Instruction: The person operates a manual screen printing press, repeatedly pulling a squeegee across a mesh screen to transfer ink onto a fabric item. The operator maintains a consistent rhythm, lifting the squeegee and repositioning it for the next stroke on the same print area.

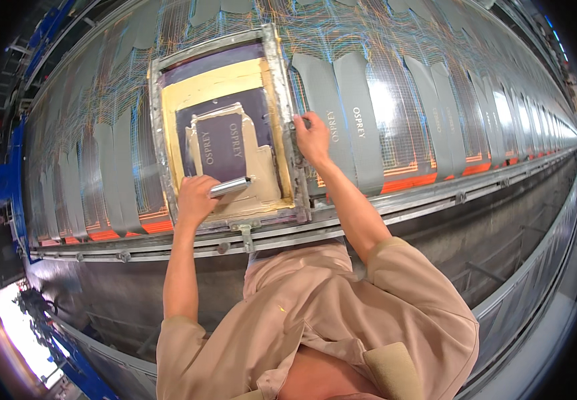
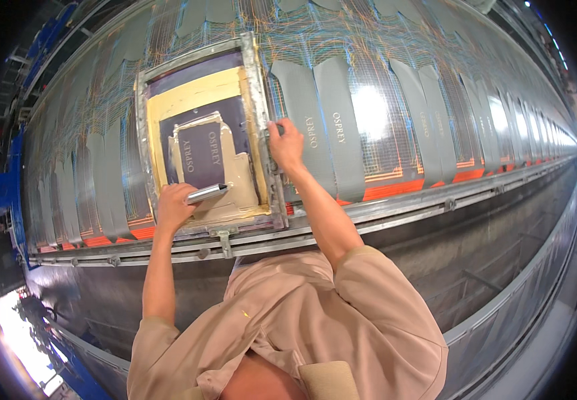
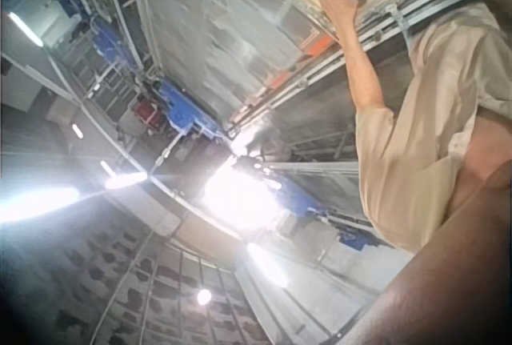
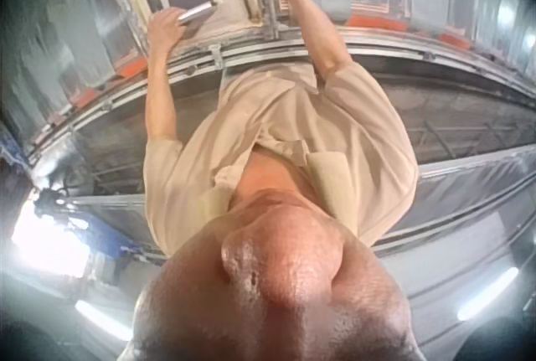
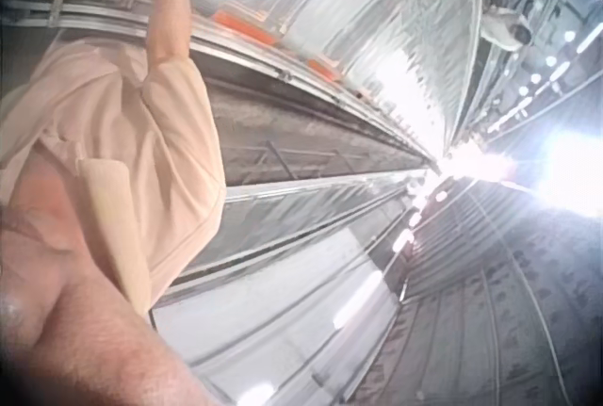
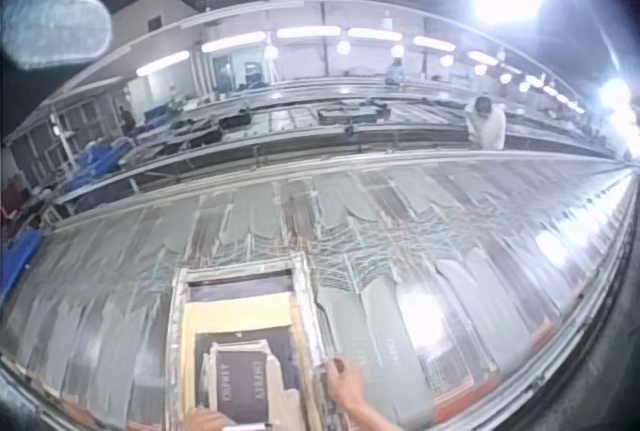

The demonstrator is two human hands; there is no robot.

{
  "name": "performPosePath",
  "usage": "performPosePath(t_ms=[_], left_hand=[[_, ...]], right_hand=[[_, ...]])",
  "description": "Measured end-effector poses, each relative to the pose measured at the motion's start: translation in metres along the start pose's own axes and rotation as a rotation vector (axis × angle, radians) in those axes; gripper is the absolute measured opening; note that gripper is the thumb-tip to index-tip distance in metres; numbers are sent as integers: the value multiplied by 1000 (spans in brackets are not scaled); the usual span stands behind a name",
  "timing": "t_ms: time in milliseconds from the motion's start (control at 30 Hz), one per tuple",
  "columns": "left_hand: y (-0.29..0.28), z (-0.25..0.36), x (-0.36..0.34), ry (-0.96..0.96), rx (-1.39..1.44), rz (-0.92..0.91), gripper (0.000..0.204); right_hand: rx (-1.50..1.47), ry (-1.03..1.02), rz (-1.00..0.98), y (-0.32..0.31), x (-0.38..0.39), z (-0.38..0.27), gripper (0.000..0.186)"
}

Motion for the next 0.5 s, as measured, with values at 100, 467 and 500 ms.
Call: performPosePath(t_ms=[100, 467, 500], left_hand=[[0, -7, 13, 31, -26, -6, 25], [19, 0, 52, 115, -4, -8, 39], [19, -5, 44, 114, 0, -29, 37]], right_hand=[[25, 8, -5, 9, 6, -5, 32], [258, 35, -47, 23, -8, 33, 28], [222, 45, -85, 22, -5, 25, 30]])
Point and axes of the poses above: each hand's wrist, its own x-axis away from the middle knuckle, its own y-axis out of the palm, z = x × y, the point moved 10 cm from there along -x, towards the middle knuckle, and after that the axes turned 2 degrees about z, right-handed, at the moved point
